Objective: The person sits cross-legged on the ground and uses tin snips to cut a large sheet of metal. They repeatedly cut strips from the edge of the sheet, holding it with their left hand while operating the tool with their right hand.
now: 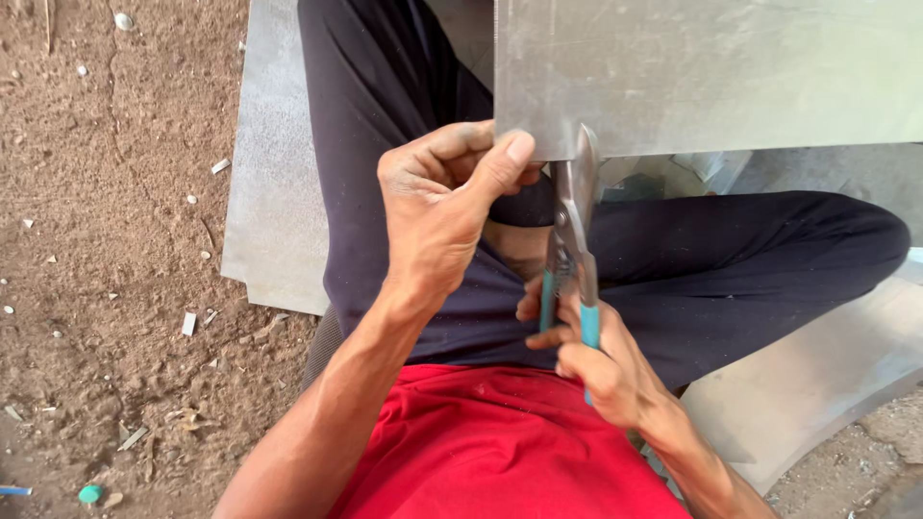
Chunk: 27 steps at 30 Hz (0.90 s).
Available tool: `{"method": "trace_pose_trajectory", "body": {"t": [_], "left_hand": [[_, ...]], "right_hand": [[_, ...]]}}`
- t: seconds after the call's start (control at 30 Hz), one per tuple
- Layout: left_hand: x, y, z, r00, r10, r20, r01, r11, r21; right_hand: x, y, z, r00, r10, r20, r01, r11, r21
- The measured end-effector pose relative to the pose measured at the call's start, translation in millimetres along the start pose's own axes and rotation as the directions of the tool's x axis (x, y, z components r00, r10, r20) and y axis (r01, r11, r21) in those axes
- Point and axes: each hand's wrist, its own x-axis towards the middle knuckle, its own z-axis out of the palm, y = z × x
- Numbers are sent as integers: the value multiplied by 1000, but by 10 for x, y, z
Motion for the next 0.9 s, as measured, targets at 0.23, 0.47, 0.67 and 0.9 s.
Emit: {"method": "trace_pose_trajectory", "body": {"t": [0.23, 0.47, 0.67, 0.9], "left_hand": [[-1, 104, 50, 998, -58, -39, 59, 998, 25], [-13, 35, 2, 997, -65, -42, 67, 996, 55], [228, 252, 133, 996, 89, -3, -84, 954, 288], [763, 138, 454, 901, 430, -60, -352, 805, 478]], "right_hand": [[92, -176, 143, 990, -132, -42, 126, 983, -131], [118, -190, 74, 989, -85, -121, 52, 965, -257], [199, -110, 54, 963, -191, -190, 121, 936, -330], [81, -10, -219, 981, -110, -159, 31, 901, -433]]}}
